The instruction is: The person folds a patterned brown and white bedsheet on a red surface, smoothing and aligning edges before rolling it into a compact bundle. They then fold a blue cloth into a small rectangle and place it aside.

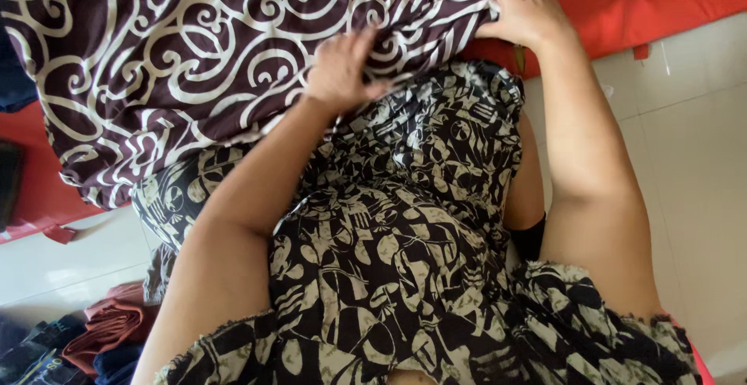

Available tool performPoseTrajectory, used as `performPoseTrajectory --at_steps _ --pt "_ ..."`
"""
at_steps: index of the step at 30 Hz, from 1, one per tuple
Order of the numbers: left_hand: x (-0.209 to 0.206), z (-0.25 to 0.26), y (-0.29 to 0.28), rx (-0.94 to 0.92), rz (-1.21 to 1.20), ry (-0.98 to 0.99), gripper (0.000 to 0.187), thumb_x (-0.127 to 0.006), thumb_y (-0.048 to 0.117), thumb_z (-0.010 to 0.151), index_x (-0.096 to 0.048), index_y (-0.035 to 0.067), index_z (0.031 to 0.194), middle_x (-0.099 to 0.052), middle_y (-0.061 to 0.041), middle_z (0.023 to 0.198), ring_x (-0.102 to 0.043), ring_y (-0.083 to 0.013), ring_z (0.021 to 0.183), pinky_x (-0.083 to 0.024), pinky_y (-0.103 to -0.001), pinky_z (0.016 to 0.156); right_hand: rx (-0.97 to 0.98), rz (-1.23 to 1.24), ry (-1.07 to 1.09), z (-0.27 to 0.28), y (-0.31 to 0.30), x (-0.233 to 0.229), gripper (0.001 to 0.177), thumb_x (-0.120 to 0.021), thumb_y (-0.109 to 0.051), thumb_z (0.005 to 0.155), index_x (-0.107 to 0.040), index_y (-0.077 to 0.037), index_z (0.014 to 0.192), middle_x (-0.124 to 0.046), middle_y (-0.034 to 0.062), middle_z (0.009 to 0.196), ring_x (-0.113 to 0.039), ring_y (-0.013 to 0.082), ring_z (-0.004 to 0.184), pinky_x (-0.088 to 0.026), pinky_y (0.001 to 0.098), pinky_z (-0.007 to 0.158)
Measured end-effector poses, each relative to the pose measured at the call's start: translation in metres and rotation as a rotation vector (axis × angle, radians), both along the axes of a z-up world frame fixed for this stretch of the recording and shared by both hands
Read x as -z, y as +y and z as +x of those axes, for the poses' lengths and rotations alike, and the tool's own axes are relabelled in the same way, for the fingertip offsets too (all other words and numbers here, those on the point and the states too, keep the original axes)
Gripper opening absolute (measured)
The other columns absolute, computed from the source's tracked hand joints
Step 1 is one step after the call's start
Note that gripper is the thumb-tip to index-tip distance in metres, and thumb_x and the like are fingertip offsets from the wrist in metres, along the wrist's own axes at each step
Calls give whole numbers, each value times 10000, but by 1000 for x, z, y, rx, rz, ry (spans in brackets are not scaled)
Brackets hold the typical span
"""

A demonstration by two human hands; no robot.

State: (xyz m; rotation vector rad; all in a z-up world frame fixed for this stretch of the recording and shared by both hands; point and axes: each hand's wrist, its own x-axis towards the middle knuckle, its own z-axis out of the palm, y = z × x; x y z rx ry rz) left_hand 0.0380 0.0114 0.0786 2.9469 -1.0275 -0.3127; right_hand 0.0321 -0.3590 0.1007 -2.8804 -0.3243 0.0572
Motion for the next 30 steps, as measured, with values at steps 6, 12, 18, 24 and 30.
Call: performPoseTrajectory --at_steps 6,12,18,24,30 --pt "14 -29 -16 20 124 -183 1123 -652 357 817 107 158 1621 -501 -145 1455 -582 -258 1197 -520 -426 1011 0 -97 20 2 14 -11 490 -827 -381 848 -688 -110 1232 -717 150 1158 -664 359 1060 -520 490 901" --pt "10 -10 2 142 -270 131 791 -566 23 918 -219 116 1622 -570 -188 1360 -642 -297 1144 -573 -360 960 -20 -119 179 -26 -12 -21 289 -665 -160 940 -731 -200 1218 -693 112 1070 -655 315 962 -533 476 822" --pt "-29 -44 3 274 -95 458 673 -643 169 843 -453 147 1487 -551 -145 1431 -655 -315 1118 -545 -394 966 94 -246 785 -79 8 -54 297 -688 -256 924 -732 -138 1193 -718 133 1091 -699 324 905 -604 481 768" --pt "-10 -21 -7 88 -364 623 611 -344 589 1099 -457 206 1561 -599 -126 1458 -592 -310 1332 -436 -461 1168 116 119 660 -52 44 -91 581 -638 -496 931 -612 -177 1417 -653 92 1363 -620 213 1229 -498 416 1039" --pt "34 53 6 24 -154 24 738 -335 635 1020 -227 251 1640 -168 -20 1702 -101 -307 1550 -214 -642 1195 61 64 562 23 163 -57 485 -476 -271 1040 -485 -144 1508 -509 71 1534 -463 206 1418 -349 413 1193"
